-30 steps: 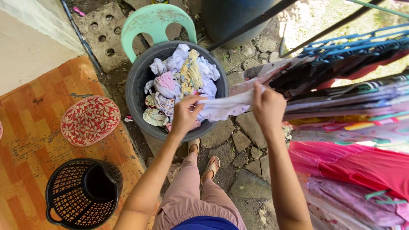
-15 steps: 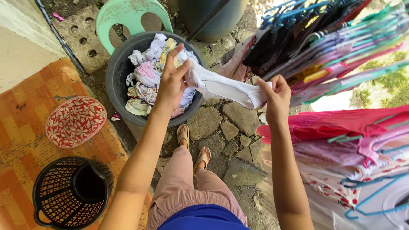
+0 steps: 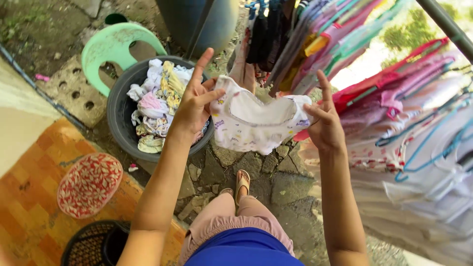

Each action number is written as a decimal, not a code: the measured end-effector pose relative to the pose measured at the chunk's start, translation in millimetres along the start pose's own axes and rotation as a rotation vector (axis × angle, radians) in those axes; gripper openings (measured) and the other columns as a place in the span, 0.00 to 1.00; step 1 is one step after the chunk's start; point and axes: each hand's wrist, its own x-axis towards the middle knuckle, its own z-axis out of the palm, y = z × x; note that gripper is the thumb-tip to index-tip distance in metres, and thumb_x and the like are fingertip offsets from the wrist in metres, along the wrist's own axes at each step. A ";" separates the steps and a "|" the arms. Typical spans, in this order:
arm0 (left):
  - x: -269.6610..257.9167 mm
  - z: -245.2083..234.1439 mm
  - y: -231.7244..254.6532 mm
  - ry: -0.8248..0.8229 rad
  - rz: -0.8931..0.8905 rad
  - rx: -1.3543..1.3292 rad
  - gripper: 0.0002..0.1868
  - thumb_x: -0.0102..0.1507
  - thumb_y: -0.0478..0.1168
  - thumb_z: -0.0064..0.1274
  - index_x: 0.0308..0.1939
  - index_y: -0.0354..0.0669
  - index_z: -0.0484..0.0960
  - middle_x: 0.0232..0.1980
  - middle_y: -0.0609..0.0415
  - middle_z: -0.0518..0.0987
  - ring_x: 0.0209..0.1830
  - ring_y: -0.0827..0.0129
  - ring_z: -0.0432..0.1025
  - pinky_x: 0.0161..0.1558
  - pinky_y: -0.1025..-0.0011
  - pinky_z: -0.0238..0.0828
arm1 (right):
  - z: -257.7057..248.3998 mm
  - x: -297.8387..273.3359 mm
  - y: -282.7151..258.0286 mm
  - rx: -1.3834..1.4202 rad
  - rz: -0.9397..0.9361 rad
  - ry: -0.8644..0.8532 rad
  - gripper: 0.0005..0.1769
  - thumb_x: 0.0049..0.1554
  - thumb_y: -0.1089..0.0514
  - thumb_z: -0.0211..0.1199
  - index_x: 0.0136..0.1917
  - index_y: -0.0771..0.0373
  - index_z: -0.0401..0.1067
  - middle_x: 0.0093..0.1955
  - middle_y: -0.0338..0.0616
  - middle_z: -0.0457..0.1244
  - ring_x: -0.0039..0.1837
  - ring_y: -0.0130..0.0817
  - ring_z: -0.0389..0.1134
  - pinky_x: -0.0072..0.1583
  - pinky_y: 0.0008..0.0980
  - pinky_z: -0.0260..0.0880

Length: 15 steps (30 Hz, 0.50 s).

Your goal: Hanging various small articles of laundry onto circular and linear drying racks.

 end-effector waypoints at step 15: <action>42.9 117.5 7.3 -0.381 -0.002 0.140 0.47 0.70 0.20 0.51 0.85 0.47 0.42 0.64 0.31 0.77 0.56 0.56 0.81 0.51 0.60 0.84 | 1.9 -170.2 -105.0 -0.397 -0.526 0.423 0.41 0.68 0.68 0.65 0.87 0.58 0.51 0.61 0.57 0.70 0.59 0.38 0.76 0.59 0.40 0.81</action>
